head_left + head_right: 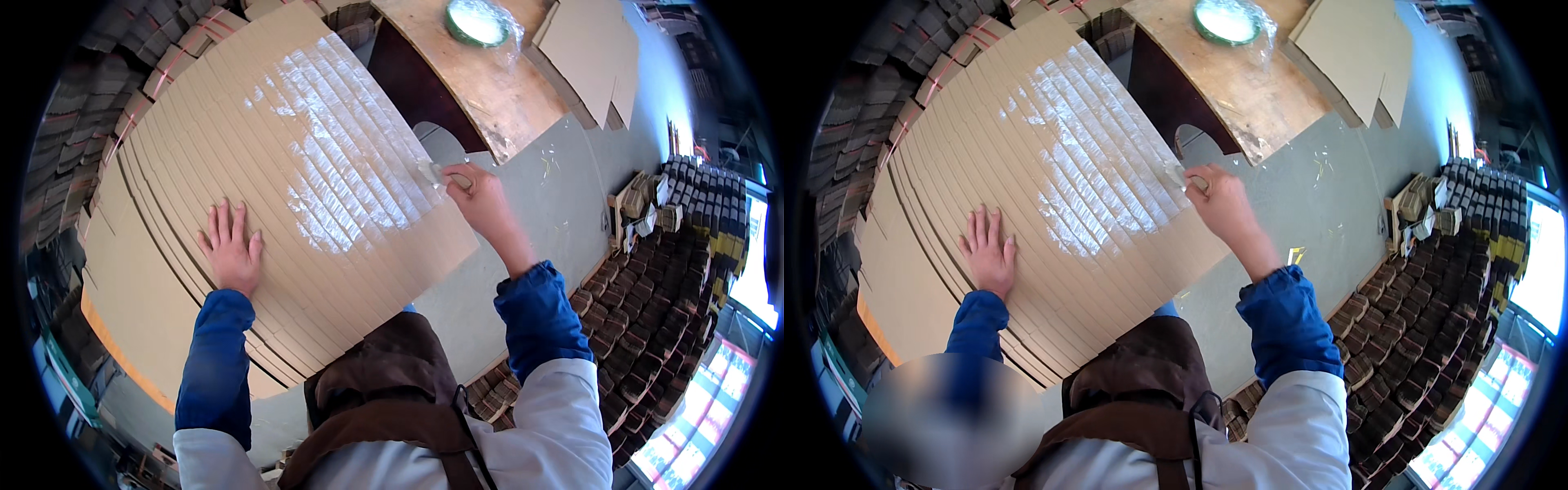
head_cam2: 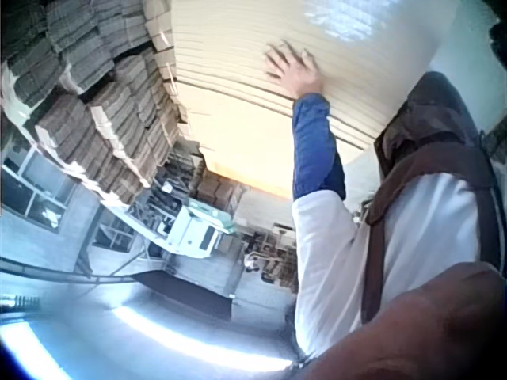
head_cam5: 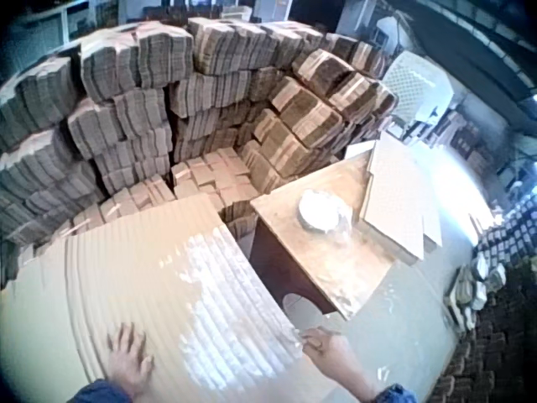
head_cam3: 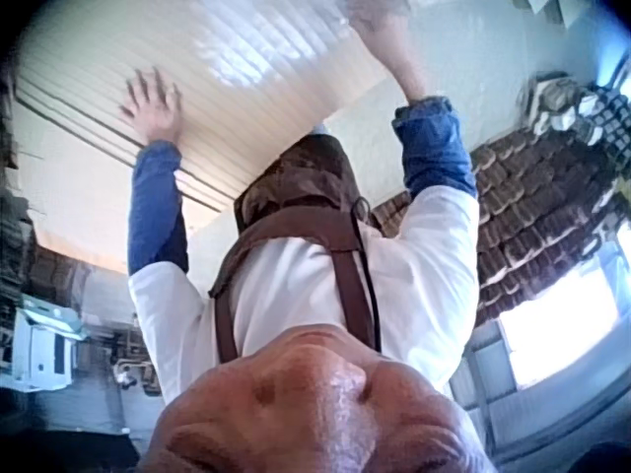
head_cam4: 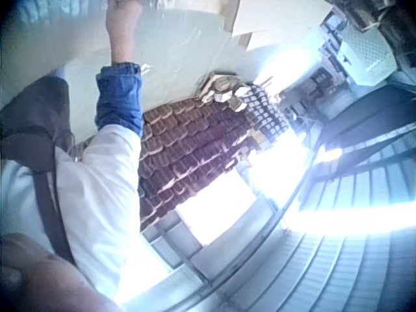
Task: The person applies a white adhesive substance to a large corrugated cardboard sheet using a brush. They repeatedly dip the brush into a container of glue and spread it across the surface of the cardboard in a systematic manner.
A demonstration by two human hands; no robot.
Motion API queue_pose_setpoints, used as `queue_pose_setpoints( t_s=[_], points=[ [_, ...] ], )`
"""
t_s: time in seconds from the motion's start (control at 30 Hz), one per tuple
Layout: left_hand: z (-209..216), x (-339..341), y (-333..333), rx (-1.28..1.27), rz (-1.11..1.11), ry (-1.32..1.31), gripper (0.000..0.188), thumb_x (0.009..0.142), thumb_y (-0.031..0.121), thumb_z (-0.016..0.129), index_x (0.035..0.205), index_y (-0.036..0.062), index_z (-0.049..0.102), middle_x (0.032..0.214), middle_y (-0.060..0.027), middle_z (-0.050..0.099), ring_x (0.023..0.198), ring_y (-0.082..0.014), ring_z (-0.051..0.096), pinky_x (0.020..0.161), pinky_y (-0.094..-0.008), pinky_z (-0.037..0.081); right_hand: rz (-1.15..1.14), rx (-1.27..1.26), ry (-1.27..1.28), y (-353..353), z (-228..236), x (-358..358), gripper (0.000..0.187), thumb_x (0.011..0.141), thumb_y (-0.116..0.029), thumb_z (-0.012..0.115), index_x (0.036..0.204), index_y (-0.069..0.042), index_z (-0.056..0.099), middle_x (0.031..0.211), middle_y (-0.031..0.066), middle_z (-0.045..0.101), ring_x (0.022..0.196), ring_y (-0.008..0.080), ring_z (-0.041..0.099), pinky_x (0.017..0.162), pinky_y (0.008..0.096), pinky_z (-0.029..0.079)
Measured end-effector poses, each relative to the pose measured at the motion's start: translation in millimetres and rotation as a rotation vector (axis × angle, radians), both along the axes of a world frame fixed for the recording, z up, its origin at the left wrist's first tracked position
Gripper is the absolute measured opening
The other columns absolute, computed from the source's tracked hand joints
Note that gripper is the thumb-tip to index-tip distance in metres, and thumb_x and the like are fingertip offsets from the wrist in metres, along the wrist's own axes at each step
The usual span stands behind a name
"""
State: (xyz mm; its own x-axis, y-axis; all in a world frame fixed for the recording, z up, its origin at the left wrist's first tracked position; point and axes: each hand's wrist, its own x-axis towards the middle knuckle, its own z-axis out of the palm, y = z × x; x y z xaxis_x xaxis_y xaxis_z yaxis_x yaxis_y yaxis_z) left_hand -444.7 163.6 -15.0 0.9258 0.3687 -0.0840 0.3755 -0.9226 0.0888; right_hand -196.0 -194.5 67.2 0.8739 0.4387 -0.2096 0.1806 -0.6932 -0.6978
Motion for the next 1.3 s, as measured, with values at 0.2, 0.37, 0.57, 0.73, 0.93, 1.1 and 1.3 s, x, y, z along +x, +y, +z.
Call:
queue_pose_setpoints(
  t_s=[0.2, 0.37, 0.57, 0.73, 0.93, 1.1, 1.3],
  points=[
    [-2.3, 2.1, -0.6, -0.002, -0.017, -0.033, 0.058, 0.097, 0.039, 0.051, 0.15, 0.0185, 0.042, 0.162, -0.0067, 0.027, 0.151, -0.0319, 0.019, 0.116, -0.0645, 0.012, -0.101, 0.062, 0.006, -16.3, 3.9, -15.3, 0.02, 0.085, -0.008, 0.067, 0.104, -0.004, 0.07, 0.097, 0.0178, 0.068, 0.071, 0.034, 0.066, 0.066, 0.0377, 0.053],
    [-5.2, 2.5, -0.9, 0.014, -0.008, -0.008, 0.058, 0.097, 0.039, 0.052, 0.15, 0.0189, 0.042, 0.162, -0.0068, 0.026, 0.151, -0.0318, 0.019, 0.116, -0.0644, 0.013, -0.103, 0.063, -0.153, -43.8, -22.1, -10.1, 0.02, 0.085, -0.009, 0.067, 0.104, -0.005, 0.07, 0.097, 0.0173, 0.068, 0.073, 0.0331, 0.066, 0.066, 0.0363, 0.053],
    [-8.5, 1.1, -3.0, -0.002, -0.001, -0.001, 0.06, 0.096, 0.039, 0.053, 0.151, 0.0193, 0.041, 0.162, -0.0067, 0.027, 0.151, -0.032, 0.019, 0.116, -0.0638, 0.013, -0.052, 0.033, -0.125, -45.0, -23.4, -25.1, 0.021, 0.084, -0.008, 0.068, 0.104, -0.005, 0.069, 0.097, 0.017, 0.068, 0.079, 0.0354, 0.067, 0.068, 0.0386, 0.054],
    [2.3, -0.1, -2.6, 0.006, 0.023, 0.052, 0.061, 0.095, 0.036, 0.054, 0.151, 0.0172, 0.04, 0.163, -0.0095, 0.026, 0.151, -0.0337, 0.018, 0.118, -0.0615, 0.011, -0.083, 0.015, -0.206, -12.2, -3.9, 13.5, 0.02, 0.086, -0.009, 0.067, 0.105, -0.006, 0.069, 0.095, 0.0163, 0.066, 0.087, 0.037, 0.066, 0.074, 0.0414, 0.054],
    [3.0, 3.6, -1.0, -0.016, 0.016, 0.013, 0.063, 0.092, 0.04, 0.057, 0.15, 0.0191, 0.043, 0.162, -0.0086, 0.027, 0.15, -0.0334, 0.021, 0.115, -0.0655, 0.015, 0.26, 0.14, -0.344, 84.8, -3.2, 41.1, 0.018, 0.087, -0.012, 0.067, 0.104, -0.006, 0.069, 0.097, 0.0149, 0.065, 0.084, 0.0368, 0.065, 0.075, 0.0437, 0.053],
    [7.1, 2.4, -0.1, -0.048, 0.049, 0.052, 0.063, 0.091, 0.039, 0.059, 0.149, 0.0195, 0.043, 0.162, -0.0081, 0.026, 0.15, -0.033, 0.02, 0.115, -0.0655, 0.014, 0.211, -0.036, -0.432, 117.2, -27.5, 103.7, 0.016, 0.087, -0.015, 0.066, 0.099, -0.005, 0.071, 0.094, 0.0157, 0.064, 0.081, 0.0362, 0.065, 0.073, 0.0452, 0.053],
    [9.5, 7.7, -1.8, -0.103, 0.06, 0.073, 0.064, 0.091, 0.038, 0.059, 0.149, 0.0177, 0.042, 0.163, -0.01, 0.025, 0.15, -0.0352, 0.019, 0.116, -0.0651, 0.013, 0.34, 0.019, -0.427, 151.2, -37.3, 140.7, 0.019, 0.088, -0.018, 0.065, 0.1, -0.005, 0.07, 0.093, 0.02, 0.064, 0.084, 0.0403, 0.065, 0.074, 0.0478, 0.053]
  ],
)
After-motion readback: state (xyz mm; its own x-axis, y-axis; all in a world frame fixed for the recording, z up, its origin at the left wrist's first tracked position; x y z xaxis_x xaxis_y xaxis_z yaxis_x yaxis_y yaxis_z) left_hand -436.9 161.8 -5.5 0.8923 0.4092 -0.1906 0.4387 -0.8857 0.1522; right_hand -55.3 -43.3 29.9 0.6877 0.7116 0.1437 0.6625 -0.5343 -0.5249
